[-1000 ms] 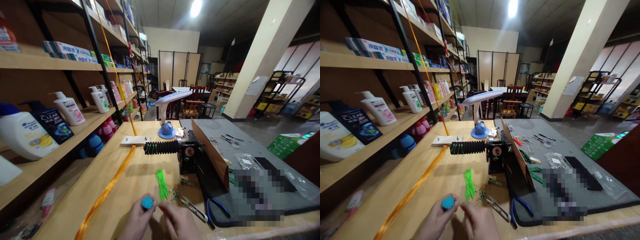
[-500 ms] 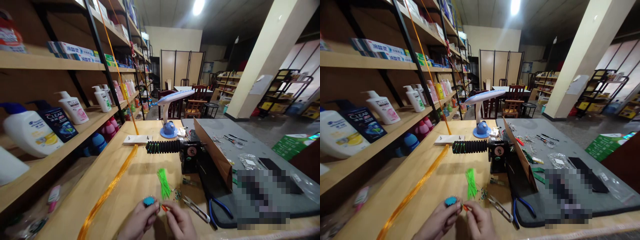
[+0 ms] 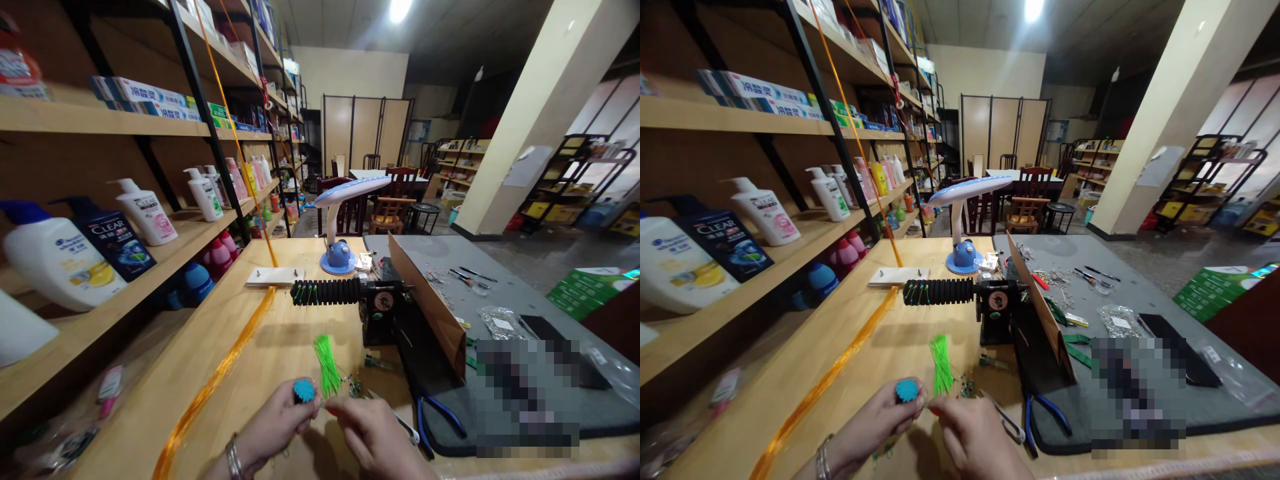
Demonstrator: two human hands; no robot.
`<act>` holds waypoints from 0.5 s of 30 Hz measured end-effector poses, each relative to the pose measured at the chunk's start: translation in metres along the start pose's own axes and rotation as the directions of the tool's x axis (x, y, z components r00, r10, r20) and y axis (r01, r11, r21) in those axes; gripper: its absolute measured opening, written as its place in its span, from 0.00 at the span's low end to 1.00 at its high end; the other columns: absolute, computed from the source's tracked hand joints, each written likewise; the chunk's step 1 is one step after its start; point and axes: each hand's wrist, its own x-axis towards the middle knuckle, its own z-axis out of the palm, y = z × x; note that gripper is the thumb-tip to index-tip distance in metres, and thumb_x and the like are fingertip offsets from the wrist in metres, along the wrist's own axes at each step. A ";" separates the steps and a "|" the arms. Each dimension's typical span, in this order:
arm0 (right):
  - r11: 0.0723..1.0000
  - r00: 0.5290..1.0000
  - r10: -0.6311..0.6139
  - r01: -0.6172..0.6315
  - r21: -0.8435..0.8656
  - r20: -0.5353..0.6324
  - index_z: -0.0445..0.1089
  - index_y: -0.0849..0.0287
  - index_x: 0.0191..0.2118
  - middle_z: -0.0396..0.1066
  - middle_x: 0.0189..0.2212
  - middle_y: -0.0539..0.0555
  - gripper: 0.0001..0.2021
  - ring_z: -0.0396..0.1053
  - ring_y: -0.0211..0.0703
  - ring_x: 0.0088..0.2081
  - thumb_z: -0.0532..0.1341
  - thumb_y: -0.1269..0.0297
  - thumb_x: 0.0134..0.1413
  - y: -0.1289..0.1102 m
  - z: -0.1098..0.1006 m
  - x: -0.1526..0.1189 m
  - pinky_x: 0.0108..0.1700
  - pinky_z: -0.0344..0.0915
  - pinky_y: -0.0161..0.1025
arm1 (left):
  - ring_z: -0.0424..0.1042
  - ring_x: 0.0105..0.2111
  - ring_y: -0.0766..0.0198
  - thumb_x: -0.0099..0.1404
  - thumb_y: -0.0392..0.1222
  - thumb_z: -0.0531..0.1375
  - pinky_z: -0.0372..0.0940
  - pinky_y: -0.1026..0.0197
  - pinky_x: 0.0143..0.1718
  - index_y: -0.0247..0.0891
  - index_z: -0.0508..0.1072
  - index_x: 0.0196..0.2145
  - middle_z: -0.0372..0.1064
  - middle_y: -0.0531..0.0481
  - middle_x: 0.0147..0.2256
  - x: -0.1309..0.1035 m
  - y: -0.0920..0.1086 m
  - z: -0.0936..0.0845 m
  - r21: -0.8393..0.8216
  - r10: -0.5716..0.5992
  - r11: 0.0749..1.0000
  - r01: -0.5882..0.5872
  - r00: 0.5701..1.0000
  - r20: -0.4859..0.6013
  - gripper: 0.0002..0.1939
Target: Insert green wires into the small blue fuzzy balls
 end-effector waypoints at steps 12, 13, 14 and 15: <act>0.997 0.996 0.067 -0.070 -0.045 -0.053 0.73 0.52 0.50 0.81 0.36 0.53 0.21 0.79 0.44 0.36 0.52 0.75 0.56 -0.002 0.006 -0.001 0.36 0.66 0.31 | 0.69 0.31 0.58 0.61 0.31 0.56 0.61 0.62 0.34 0.40 0.72 0.30 0.71 0.49 0.28 -0.011 0.002 0.006 0.470 0.306 0.849 -0.240 0.950 -0.067 0.07; 0.995 0.995 0.075 -0.079 -0.066 -0.071 0.72 0.53 0.50 0.81 0.36 0.54 0.20 0.79 0.45 0.36 0.51 0.74 0.56 -0.001 0.011 -0.002 0.36 0.67 0.32 | 0.71 0.32 0.57 0.59 0.29 0.56 0.61 0.61 0.35 0.40 0.73 0.31 0.72 0.49 0.29 -0.012 0.000 0.009 0.513 0.322 0.828 -0.227 0.941 -0.103 0.09; 0.992 0.993 0.081 -0.089 -0.087 -0.090 0.72 0.54 0.50 0.81 0.36 0.54 0.19 0.79 0.46 0.36 0.51 0.74 0.57 0.000 0.016 -0.002 0.35 0.67 0.32 | 0.72 0.32 0.56 0.56 0.27 0.56 0.62 0.61 0.35 0.41 0.73 0.31 0.73 0.49 0.30 -0.013 -0.004 0.012 0.546 0.338 0.811 -0.212 0.931 -0.141 0.11; 0.989 0.990 0.086 -0.098 -0.111 -0.110 0.72 0.54 0.50 0.81 0.35 0.55 0.18 0.80 0.47 0.35 0.51 0.73 0.58 0.002 0.022 -0.002 0.34 0.67 0.32 | 0.73 0.33 0.55 0.54 0.26 0.56 0.62 0.61 0.35 0.42 0.74 0.32 0.74 0.49 0.30 -0.014 -0.008 0.014 0.567 0.352 0.800 -0.194 0.918 -0.183 0.13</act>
